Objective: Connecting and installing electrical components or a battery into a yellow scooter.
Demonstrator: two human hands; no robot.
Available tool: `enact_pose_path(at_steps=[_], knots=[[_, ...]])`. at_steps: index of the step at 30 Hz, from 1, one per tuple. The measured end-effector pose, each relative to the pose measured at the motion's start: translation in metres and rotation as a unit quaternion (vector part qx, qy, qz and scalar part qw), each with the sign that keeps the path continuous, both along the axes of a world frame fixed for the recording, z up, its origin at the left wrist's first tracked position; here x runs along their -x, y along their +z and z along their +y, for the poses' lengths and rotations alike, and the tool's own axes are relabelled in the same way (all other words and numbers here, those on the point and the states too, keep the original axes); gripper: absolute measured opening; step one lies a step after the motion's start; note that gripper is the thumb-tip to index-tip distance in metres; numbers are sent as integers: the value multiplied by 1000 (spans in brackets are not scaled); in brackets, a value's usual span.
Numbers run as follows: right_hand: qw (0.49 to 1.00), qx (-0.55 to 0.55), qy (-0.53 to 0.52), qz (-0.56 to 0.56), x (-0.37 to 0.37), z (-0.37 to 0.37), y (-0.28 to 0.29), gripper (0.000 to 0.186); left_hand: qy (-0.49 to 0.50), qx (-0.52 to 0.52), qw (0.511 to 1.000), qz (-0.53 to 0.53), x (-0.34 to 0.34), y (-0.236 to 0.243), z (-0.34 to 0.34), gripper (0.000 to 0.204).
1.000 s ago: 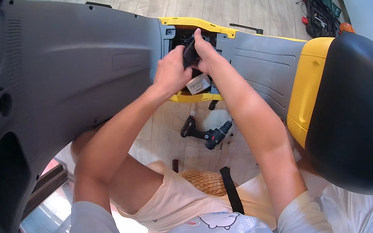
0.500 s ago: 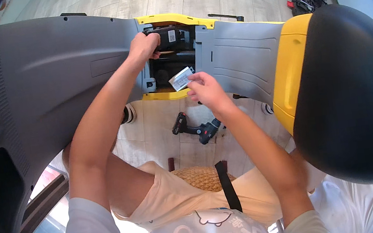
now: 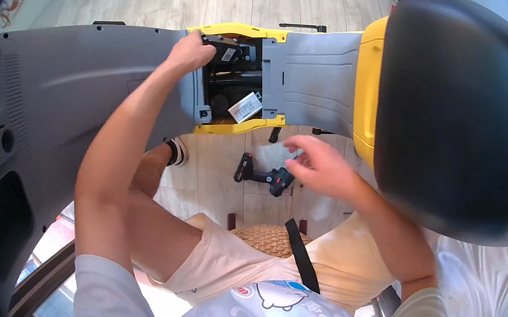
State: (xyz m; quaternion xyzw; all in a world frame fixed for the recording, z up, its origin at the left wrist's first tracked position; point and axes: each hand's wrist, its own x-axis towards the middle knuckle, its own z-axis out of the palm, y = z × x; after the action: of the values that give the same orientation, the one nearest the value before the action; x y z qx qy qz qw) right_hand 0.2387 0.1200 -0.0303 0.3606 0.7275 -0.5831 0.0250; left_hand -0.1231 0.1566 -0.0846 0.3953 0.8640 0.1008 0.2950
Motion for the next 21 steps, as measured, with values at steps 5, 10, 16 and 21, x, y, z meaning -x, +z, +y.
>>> enact_pose_path(at_steps=[5, 10, 16, 21], knots=[[989, -74, 106, 68, 6, -14, 6, 38, -288, 96, 938, 166, -35, 44, 52, 49], [952, -161, 250, -79, -10, -24, 7, 44, -567, 209, 741, 292, -92, 63, 79, 64], [910, -203, 335, -133, -18, -38, 14, 45, -459, 74, 867, 179, -108, 25, 46, 50], [909, -214, 337, -121, -15, -40, 20, 44, -77, -259, 962, 29, -114, -23, 0, 45]])
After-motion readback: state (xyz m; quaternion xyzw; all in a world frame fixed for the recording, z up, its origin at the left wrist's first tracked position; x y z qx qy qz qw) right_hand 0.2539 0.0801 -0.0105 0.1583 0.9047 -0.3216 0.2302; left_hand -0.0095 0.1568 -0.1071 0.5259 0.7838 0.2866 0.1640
